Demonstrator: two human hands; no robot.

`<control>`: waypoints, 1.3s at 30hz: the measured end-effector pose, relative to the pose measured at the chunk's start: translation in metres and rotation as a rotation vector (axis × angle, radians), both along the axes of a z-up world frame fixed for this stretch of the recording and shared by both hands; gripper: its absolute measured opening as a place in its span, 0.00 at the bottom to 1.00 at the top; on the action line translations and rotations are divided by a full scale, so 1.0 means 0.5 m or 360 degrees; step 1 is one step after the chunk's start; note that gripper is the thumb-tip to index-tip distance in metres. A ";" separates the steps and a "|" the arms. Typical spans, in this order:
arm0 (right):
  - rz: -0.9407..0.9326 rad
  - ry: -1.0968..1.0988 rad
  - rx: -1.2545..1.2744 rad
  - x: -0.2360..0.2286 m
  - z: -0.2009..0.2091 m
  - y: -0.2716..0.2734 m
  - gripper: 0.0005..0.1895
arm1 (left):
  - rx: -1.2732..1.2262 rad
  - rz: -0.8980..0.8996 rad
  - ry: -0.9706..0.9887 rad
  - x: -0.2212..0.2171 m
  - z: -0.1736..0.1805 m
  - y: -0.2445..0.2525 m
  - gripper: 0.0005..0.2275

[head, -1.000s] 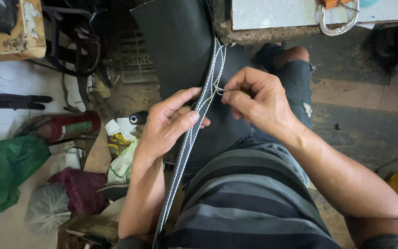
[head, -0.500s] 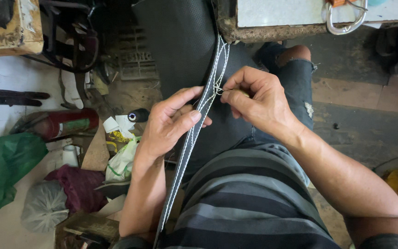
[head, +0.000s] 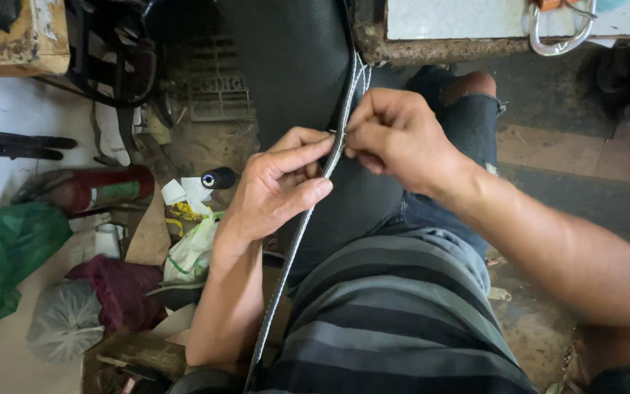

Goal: The person is hand-sewing a black strap using a needle and white thread. They repeatedly push the needle through the strap and pull the thread to create stitches along the edge.

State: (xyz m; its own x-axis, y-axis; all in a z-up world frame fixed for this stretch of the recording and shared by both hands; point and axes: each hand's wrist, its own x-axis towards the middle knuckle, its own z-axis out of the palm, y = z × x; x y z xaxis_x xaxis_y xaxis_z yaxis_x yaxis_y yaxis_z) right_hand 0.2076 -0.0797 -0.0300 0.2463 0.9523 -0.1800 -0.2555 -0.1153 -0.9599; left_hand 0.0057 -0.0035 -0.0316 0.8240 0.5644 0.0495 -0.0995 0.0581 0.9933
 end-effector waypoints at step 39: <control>0.0521 -0.0445 -0.0235 0.046 0.063 -0.016 0.05 | 0.0570 0.0118 0.0725 0.057 0.062 -0.009 0.13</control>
